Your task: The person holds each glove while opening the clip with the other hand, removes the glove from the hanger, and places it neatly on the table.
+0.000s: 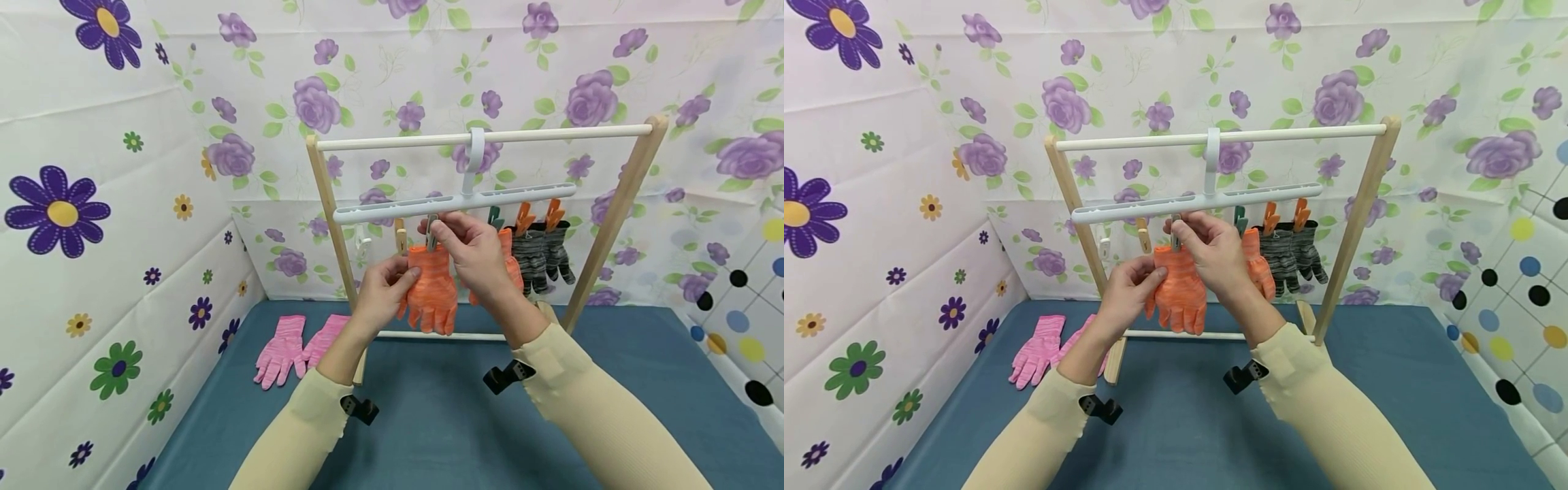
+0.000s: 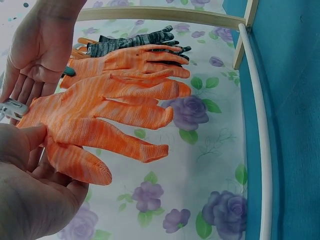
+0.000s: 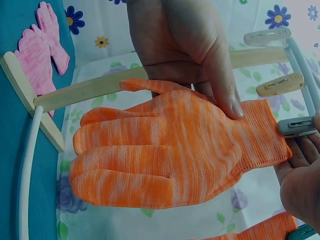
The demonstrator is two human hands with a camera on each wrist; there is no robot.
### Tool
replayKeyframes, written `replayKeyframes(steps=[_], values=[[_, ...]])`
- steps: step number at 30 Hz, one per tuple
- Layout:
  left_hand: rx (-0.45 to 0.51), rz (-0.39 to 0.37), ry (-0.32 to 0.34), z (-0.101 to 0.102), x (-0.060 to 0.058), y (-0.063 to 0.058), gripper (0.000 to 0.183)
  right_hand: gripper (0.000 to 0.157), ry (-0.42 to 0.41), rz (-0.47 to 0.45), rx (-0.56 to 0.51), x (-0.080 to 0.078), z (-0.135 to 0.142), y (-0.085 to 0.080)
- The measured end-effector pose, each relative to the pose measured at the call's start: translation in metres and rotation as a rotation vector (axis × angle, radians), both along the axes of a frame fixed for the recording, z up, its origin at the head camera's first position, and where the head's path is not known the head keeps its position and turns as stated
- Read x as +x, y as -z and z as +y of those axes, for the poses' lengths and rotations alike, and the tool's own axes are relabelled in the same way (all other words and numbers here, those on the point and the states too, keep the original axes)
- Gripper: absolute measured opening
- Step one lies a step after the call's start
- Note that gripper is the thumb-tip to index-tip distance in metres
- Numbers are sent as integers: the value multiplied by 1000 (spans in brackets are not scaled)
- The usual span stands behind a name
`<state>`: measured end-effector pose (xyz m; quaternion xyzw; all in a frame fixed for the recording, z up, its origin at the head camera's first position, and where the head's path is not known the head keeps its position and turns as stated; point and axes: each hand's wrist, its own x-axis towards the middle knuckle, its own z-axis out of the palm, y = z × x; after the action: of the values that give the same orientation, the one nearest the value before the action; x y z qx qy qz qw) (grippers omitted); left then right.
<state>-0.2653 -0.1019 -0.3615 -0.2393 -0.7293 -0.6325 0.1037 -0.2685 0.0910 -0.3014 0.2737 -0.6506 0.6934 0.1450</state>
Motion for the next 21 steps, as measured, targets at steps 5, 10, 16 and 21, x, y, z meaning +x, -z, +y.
replayKeyframes(steps=[5,10,16,21], values=[[-5,-4,-9,0,1,0,24,32,8,-1,5,0,0,0],[-12,-6,-17,-2,3,1,24,32,12,16,10,-1,1,2],[-29,0,-26,-2,2,4,25,37,4,28,-16,-2,1,4],[-44,9,-39,-3,1,5,24,34,-14,25,-52,-3,1,4]])
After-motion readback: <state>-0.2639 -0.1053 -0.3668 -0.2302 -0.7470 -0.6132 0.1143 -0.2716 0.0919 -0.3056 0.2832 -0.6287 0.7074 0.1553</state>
